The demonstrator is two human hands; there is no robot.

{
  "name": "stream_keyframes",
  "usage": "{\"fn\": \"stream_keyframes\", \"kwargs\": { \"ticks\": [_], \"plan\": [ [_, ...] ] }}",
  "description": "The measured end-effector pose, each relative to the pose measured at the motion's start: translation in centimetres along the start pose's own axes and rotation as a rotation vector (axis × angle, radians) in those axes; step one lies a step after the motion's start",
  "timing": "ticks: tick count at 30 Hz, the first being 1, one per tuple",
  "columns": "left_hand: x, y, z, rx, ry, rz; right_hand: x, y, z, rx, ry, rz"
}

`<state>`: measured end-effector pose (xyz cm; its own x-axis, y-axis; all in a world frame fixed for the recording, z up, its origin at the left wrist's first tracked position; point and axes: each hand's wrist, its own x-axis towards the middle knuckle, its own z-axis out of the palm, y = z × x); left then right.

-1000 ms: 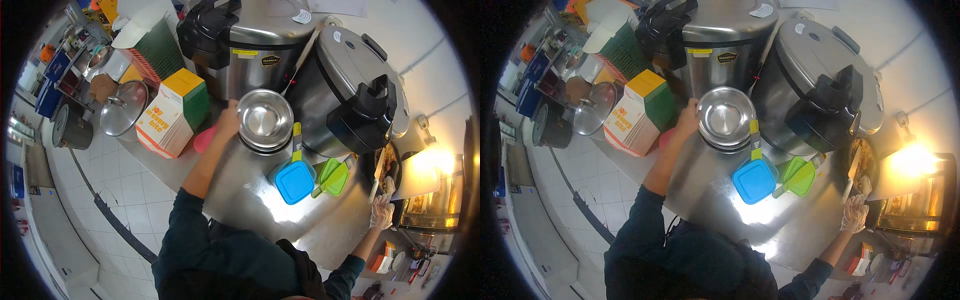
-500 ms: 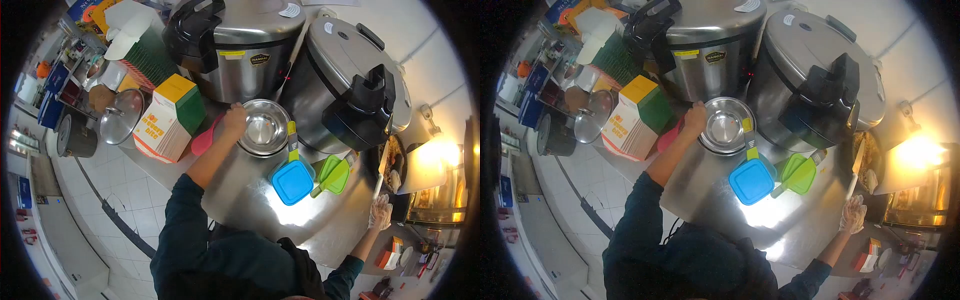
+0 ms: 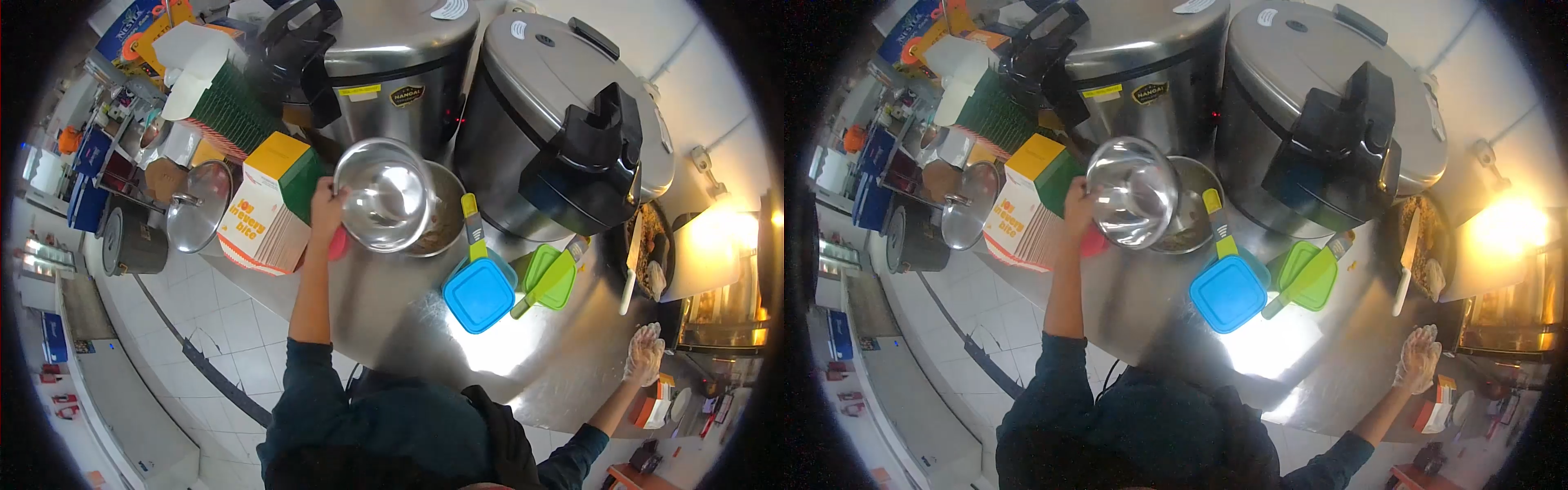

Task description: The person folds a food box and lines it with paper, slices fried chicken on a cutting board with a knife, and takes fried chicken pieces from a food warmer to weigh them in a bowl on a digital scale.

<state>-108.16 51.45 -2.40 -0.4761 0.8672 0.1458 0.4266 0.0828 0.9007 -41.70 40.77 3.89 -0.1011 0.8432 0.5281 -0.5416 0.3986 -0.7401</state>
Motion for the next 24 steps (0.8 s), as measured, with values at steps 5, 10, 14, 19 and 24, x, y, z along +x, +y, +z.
{"fn": "stream_keyframes", "kwargs": {
  "ticks": [5,10,14,19,24],
  "plan": [
    [-1.9,1.3,-3.3,-0.657,0.077,-0.220,-2.2,-1.9,-5.0,0.207,0.500,0.148],
    [-2.6,1.9,-3.2,-0.813,-0.003,-0.247,-2.2,-1.2,-6.2,0.349,0.335,0.196],
    [-1.7,0.8,-0.7,-0.825,-0.027,-0.292,-1.8,-0.2,-6.5,0.415,0.636,0.148],
    [0.0,-1.4,2.4,-0.251,-0.006,-0.008,1.1,1.1,-0.4,0.208,1.013,0.067],
    [-0.3,3.6,5.0,0.287,-0.069,0.022,0.4,0.8,-0.2,0.221,1.093,0.071]
  ]
}}
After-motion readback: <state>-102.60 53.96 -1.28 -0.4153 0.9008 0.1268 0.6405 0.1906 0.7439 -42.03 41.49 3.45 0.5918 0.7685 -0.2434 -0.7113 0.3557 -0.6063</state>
